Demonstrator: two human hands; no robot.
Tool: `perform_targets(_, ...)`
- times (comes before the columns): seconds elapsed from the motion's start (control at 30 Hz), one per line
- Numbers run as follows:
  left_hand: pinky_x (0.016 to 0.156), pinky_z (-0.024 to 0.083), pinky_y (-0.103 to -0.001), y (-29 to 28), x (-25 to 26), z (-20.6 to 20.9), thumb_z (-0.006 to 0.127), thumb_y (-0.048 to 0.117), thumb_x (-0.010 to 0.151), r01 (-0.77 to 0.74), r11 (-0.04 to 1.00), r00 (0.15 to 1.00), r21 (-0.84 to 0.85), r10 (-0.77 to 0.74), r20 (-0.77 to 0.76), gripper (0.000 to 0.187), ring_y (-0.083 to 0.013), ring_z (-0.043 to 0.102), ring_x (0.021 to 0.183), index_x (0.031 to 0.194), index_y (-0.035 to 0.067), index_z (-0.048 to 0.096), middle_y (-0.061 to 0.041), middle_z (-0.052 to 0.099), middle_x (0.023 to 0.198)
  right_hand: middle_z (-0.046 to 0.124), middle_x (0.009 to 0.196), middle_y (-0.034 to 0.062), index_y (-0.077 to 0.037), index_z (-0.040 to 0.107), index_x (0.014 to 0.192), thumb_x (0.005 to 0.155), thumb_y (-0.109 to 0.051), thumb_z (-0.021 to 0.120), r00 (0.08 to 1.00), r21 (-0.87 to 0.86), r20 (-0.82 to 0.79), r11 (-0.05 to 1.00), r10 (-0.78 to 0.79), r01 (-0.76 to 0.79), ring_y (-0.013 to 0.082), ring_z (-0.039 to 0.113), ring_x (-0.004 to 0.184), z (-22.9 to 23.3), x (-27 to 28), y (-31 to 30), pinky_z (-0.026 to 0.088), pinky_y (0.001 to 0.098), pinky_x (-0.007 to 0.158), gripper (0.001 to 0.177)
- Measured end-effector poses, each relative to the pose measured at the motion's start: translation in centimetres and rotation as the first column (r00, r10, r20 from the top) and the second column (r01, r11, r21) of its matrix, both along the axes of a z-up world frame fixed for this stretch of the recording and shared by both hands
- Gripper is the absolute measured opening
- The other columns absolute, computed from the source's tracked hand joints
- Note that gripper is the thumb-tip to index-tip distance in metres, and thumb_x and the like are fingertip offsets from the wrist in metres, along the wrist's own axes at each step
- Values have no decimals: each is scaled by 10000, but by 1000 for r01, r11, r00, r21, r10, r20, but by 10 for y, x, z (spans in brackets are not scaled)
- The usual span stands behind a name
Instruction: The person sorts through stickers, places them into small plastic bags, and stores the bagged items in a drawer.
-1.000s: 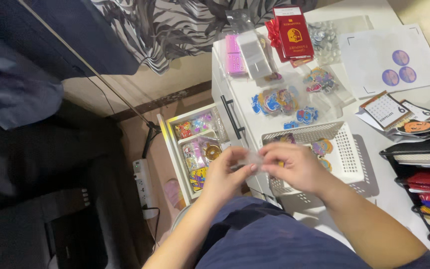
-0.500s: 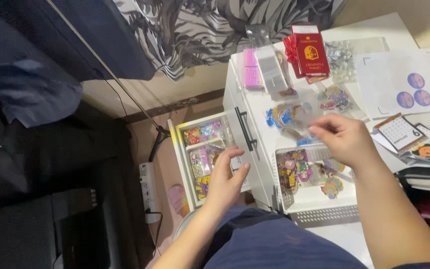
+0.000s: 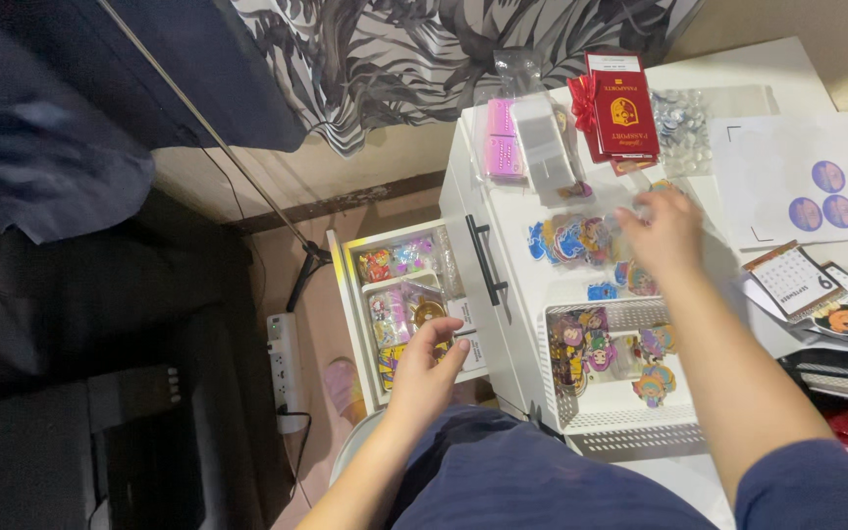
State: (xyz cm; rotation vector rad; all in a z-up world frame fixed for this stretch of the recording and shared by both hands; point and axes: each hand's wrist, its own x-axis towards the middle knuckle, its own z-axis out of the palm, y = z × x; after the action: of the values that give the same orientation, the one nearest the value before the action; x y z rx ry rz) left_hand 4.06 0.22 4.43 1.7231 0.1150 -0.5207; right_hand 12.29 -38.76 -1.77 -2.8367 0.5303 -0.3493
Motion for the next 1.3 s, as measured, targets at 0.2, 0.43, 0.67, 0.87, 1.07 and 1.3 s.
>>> perform_targets(0.2,829,489,-326,0,2,-3,674,199,799,-15,999,1000,-51,16,21,286,-202,619,935,1076,131,652,-106,674,990,526,1108,108,-178,691,935,803,-511,659,981,117,-185,990,-51,74,350,418,1098,17,26,61,313,441,939,360)
perform_targets(0.43,841,506,-395,-10,9,2,638,173,839,16,982,1000,-188,-20,-22,305,-300,631,1012,1115,45,609,-192,658,1050,498,1269,296,23,584,809,880,-153,645,997,775,-70,632,41,28,442,471,1181,91,-27,84,372,525,953,199)
perform_targets(0.67,869,458,-453,-59,12,8,612,443,836,128,787,914,-603,-329,-237,652,-304,572,1061,1288,-1,456,-232,592,1118,702,939,153,20,657,740,825,-67,623,927,952,56,260,370,-161,209,632,915,122,-108,136,487,389,822,126)
perform_targets(0.87,709,536,-335,-46,16,-1,558,140,865,-161,804,939,-573,-54,-339,338,-217,654,804,1149,-28,485,-145,645,894,733,775,101,-26,752,849,775,-117,682,834,902,-130,413,537,-126,164,657,785,95,-141,116,522,331,732,137)
perform_targets(1.07,571,534,-228,-5,-5,-24,521,106,880,-284,846,903,-451,78,-422,187,-155,630,647,1029,21,596,-54,576,730,710,902,71,-141,717,996,797,-230,688,908,360,-391,933,149,2,230,656,924,62,-149,70,495,338,801,220)
perform_targets(1.3,410,405,-178,11,-23,-42,730,40,740,-176,887,965,-427,71,-251,316,-118,527,458,1025,18,595,-75,566,596,695,882,22,-200,716,975,781,-256,698,939,280,-318,959,132,-40,191,657,882,42,-143,87,498,284,790,202)
